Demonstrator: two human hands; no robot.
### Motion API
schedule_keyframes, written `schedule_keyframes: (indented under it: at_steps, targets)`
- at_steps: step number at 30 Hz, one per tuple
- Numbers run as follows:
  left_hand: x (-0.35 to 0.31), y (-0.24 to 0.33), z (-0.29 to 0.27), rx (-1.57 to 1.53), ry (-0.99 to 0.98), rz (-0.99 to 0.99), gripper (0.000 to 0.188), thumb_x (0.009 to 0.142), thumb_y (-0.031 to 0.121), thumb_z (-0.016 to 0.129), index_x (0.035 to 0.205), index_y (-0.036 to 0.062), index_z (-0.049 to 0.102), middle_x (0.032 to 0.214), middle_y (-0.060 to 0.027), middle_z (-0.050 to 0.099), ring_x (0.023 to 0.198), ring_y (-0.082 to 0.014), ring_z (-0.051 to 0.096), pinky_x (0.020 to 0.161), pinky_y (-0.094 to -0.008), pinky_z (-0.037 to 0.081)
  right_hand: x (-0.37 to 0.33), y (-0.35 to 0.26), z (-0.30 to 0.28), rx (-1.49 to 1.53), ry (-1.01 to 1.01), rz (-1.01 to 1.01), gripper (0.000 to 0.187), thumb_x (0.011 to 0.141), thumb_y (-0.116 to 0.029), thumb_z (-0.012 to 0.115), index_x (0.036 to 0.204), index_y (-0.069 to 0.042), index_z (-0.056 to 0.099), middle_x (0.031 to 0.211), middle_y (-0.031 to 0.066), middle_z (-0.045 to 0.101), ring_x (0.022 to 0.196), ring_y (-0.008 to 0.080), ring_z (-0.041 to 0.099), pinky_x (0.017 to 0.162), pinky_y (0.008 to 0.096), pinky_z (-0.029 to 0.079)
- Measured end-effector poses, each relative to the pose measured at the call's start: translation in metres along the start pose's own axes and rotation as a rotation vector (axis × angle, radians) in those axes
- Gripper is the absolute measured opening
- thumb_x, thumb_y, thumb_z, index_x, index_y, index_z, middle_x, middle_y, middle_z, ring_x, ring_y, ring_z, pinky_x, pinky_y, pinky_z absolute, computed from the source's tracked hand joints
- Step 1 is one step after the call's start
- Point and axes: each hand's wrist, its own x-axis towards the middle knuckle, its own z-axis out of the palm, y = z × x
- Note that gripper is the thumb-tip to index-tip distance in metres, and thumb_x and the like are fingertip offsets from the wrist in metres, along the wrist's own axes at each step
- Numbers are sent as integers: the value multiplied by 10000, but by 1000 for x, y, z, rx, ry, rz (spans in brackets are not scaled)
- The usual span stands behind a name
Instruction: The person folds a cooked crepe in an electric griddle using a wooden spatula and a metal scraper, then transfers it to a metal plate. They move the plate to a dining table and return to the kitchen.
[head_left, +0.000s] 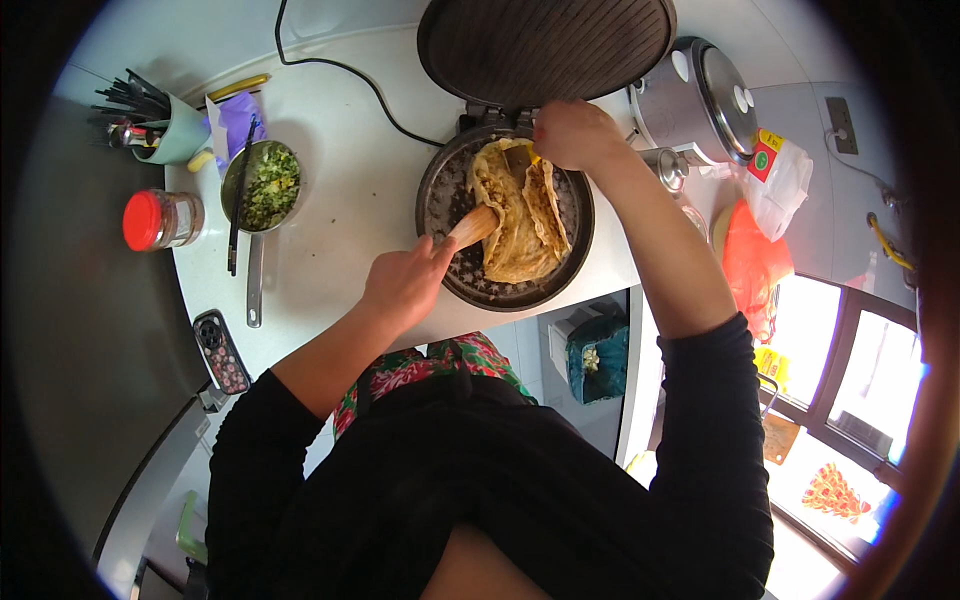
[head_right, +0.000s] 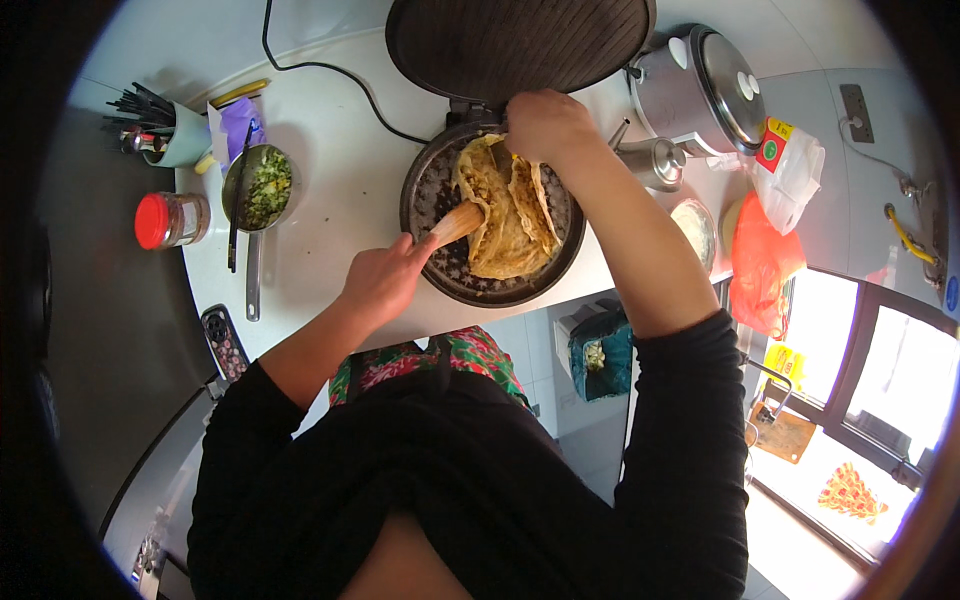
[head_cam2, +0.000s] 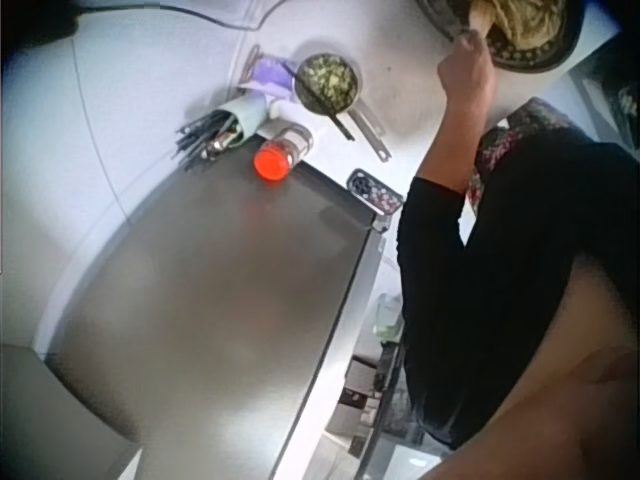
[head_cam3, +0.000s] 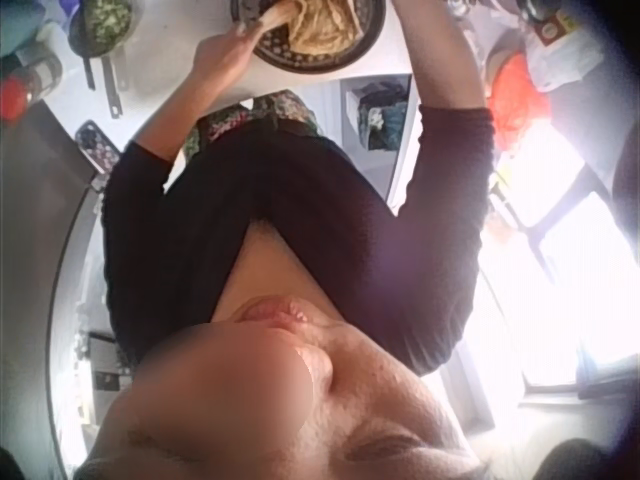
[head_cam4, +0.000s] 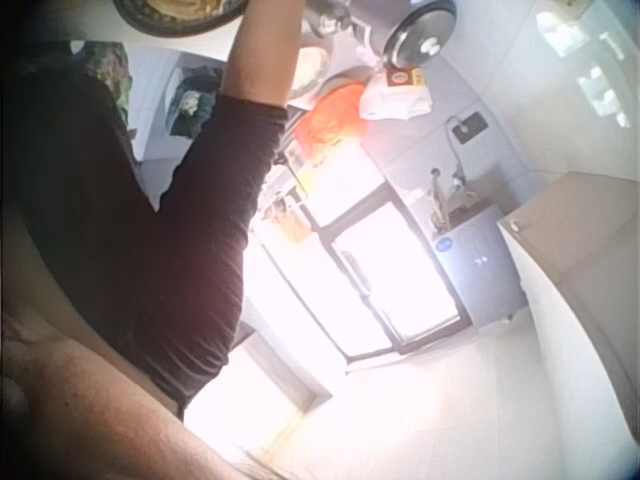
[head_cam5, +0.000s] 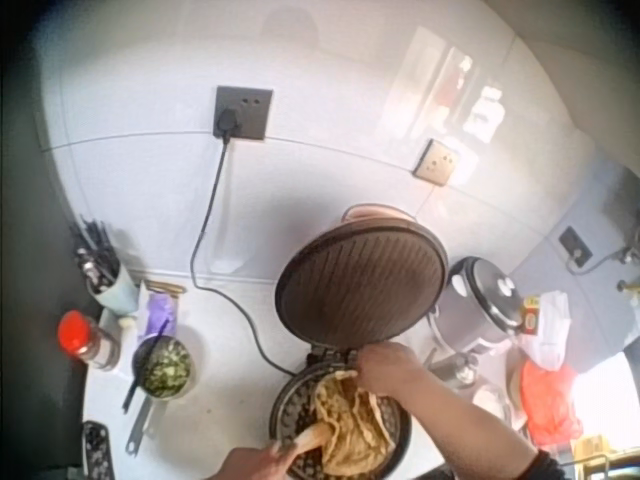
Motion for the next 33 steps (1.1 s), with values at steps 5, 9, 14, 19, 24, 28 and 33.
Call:
schedule_keyframes:
  at_steps: [5,9,14,19,24,28,33]
  targets:
    - [1,2,-3,1,-29,-17,572,873,58,555,1435,133,482,1017,-106,591,682,-322,658,567,-439,527,6,-4,15,-4,54,-24,266,792,-219,640,970,-68,768,999,188,730,966,343,706,876,429,560]
    - [2,2,-4,6,-60,-26,564,878,62,550,1433,135,483,1029,-110,592,689,-325,660,574,-441,529,5,-4,19,45,80,20,271,777,-241,670,968,-78,773,1005,182,731,973,334,706,874,427,561]
    - [2,1,-5,27,-77,-32,560,880,63,550,1431,140,486,1034,-117,589,712,-322,663,591,-438,534,-18,9,2,48,15,7,314,797,-219,672,1035,-25,738,1074,177,727,1040,321,694,890,414,563]
    - [1,3,-4,18,-92,-46,581,866,51,566,1434,137,477,1033,-115,590,728,-327,665,602,-439,536,-48,11,8,32,-49,-24,328,798,-248,685,1035,-26,736,1068,177,727,1063,313,685,915,411,550]
    - [1,3,-5,26,-73,-34,592,865,46,561,1441,142,468,1038,-116,588,737,-330,666,607,-441,537,-46,3,23,37,-40,15,307,804,-232,689,1032,-33,739,1072,177,726,1067,314,685,918,411,549]
    - [2,5,-4,35,-94,-40,585,870,48,552,1441,144,469,1044,-116,587,743,-327,667,612,-442,539,-46,-8,32,30,-28,18,283,810,-211,684,1022,-32,739,1075,177,726,1065,321,686,905,416,554]
    - [2,4,-4,44,-77,-28,586,870,41,545,1441,145,467,1054,-118,585,753,-327,668,616,-444,541,-58,-9,28,20,7,-13,275,810,-204,677,1013,-30,739,1058,173,729,1047,326,691,888,422,560]
